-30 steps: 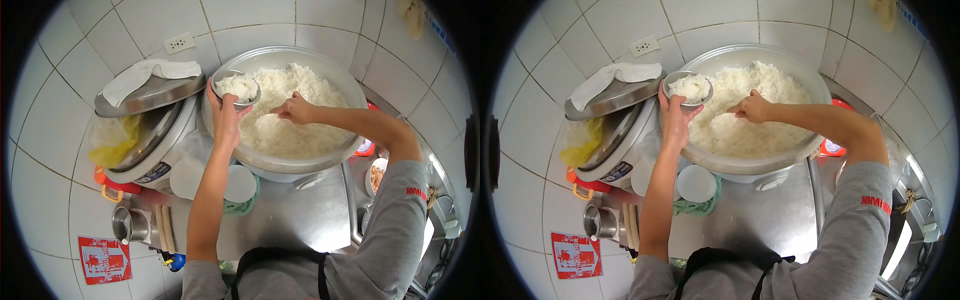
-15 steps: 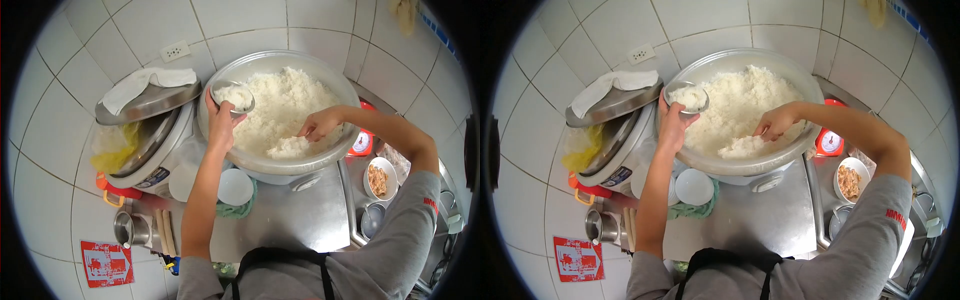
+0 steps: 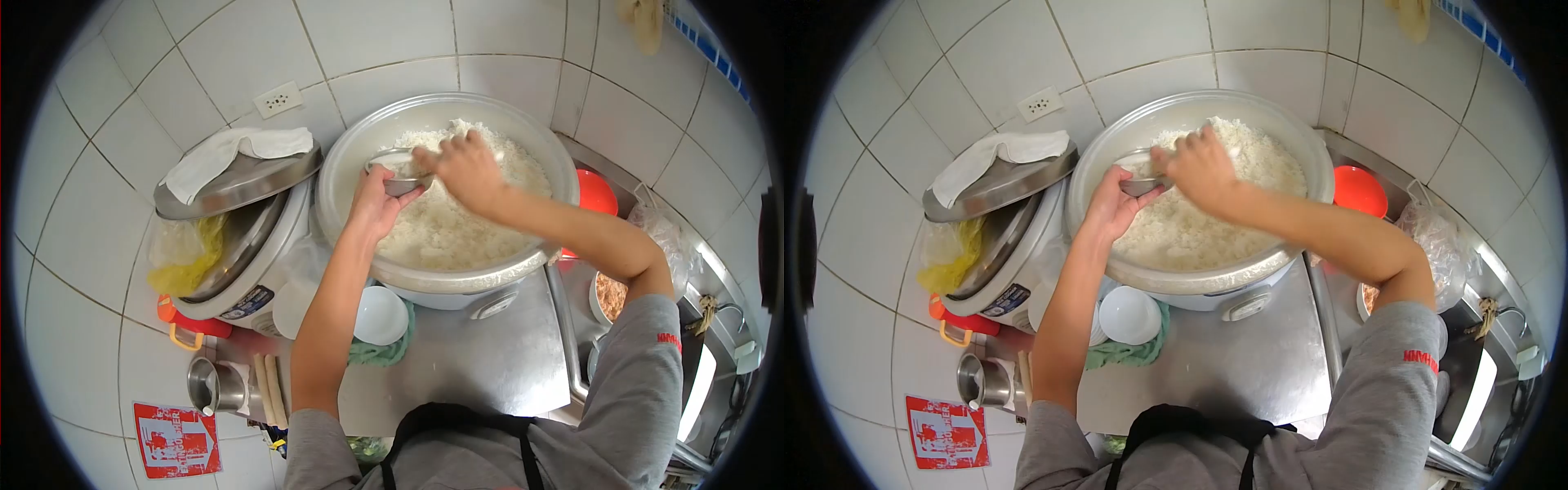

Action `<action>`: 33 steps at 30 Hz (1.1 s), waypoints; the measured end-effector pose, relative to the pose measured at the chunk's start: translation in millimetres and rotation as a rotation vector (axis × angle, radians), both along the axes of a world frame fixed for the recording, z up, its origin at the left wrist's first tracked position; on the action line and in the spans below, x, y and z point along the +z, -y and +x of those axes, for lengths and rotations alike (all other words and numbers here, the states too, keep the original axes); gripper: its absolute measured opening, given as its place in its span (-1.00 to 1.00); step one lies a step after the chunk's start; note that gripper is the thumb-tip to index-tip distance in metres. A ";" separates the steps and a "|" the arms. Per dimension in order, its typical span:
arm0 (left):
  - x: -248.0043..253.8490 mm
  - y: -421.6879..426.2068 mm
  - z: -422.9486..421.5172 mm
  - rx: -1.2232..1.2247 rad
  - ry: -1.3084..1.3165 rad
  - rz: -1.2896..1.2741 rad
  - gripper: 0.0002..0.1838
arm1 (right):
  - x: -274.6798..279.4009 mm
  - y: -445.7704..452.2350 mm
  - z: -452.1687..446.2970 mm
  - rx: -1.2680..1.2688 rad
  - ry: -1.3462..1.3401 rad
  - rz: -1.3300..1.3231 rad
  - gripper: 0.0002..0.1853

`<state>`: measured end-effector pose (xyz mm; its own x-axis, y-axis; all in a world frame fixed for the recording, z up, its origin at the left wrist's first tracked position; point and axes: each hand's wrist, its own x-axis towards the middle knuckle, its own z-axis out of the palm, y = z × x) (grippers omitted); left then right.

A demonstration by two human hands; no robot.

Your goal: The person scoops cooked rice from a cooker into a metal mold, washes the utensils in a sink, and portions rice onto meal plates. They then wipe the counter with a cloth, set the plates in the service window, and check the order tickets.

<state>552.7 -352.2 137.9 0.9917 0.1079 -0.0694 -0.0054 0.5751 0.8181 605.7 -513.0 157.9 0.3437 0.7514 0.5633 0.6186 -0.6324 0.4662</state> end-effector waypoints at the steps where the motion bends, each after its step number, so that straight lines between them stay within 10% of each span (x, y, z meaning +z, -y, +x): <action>1: 5.2 0.4 -6.5 0.039 0.000 0.103 -0.47 | 7.7 1.2 8.3 -0.026 -0.060 0.020 -0.64; 11: -1.7 -20.2 -9.4 0.159 0.056 0.169 -0.25 | -20.2 42.9 187.8 -0.150 -0.016 -0.372 -0.62; 33: 0.4 -23.0 -13.0 0.130 0.064 0.129 -0.16 | -56.5 49.4 39.5 0.205 -1.148 -0.376 -0.64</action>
<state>539.7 -329.3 138.3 0.9707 0.2397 0.0164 -0.1276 0.4565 0.8805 645.1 -562.4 101.4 0.3540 0.9005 -0.2526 0.8631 -0.4186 -0.2825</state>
